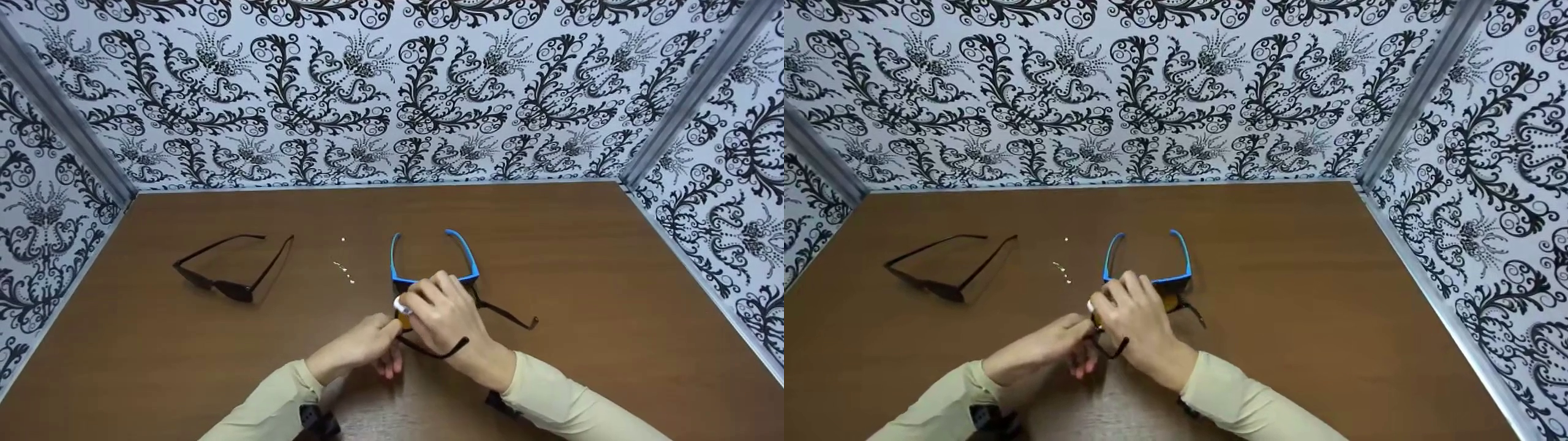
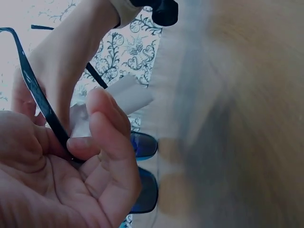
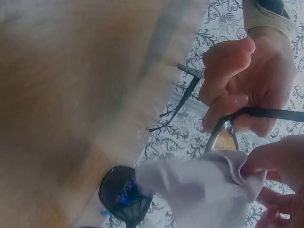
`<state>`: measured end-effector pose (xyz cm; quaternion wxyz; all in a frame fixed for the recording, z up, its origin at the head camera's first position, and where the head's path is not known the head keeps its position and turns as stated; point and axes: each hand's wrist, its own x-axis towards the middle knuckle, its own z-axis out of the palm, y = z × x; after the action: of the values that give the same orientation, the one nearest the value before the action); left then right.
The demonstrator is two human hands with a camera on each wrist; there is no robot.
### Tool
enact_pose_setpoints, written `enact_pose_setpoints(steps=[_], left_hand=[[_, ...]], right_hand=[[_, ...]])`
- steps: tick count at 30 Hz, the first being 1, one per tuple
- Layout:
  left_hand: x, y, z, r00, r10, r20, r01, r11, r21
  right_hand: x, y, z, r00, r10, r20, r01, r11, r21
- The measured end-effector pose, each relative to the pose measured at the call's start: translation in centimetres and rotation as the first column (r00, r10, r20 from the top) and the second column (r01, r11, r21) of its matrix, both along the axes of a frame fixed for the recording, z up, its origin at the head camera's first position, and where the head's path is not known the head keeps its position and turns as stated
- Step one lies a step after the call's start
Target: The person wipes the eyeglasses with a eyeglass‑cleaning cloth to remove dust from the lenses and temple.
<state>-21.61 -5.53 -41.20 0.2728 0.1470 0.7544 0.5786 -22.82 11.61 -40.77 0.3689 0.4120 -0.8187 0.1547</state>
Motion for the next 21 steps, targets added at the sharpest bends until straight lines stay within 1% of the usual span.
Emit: enact_pose_setpoints(steps=[2, 4, 7, 9, 16, 19, 21], left_hand=[[0.0, 0.1, -0.1, 1.000, -0.003, -0.007, 0.003, 1.000, 0.001], [0.0, 0.1, -0.3, 1.000, -0.001, -0.017, 0.001, 1.000, 0.001], [0.0, 0.0, -0.5, 1.000, 0.004, -0.031, -0.004, 1.000, -0.018], [0.0, 0.0, -0.7, 0.999, 0.010, -0.031, -0.011, 0.999, -0.032], [0.0, -0.1, -1.0, 0.998, 0.060, -0.014, -0.061, 0.996, -0.071], [0.0, -0.2, -1.2, 0.997, 0.082, -0.005, -0.082, 0.992, -0.095], [0.0, -0.3, -1.3, 0.996, 0.091, 0.001, -0.091, 0.990, -0.107]], right_hand=[[0.0, 0.0, -0.1, 0.998, 0.046, 0.041, -0.046, 0.999, 0.011], [0.1, 0.3, -0.2, 0.988, 0.081, 0.128, -0.084, 0.996, 0.022], [0.2, 0.9, -0.1, 0.964, 0.094, 0.251, -0.103, 0.994, 0.025], [0.1, 1.4, 0.1, 0.951, 0.095, 0.294, -0.103, 0.995, 0.010], [0.1, 2.9, 1.5, 0.925, 0.142, 0.352, -0.111, 0.988, -0.107], [-0.1, 3.5, 1.9, 0.923, 0.119, 0.366, -0.080, 0.990, -0.120], [-0.2, 3.8, 2.0, 0.926, 0.084, 0.369, -0.050, 0.994, -0.101]])
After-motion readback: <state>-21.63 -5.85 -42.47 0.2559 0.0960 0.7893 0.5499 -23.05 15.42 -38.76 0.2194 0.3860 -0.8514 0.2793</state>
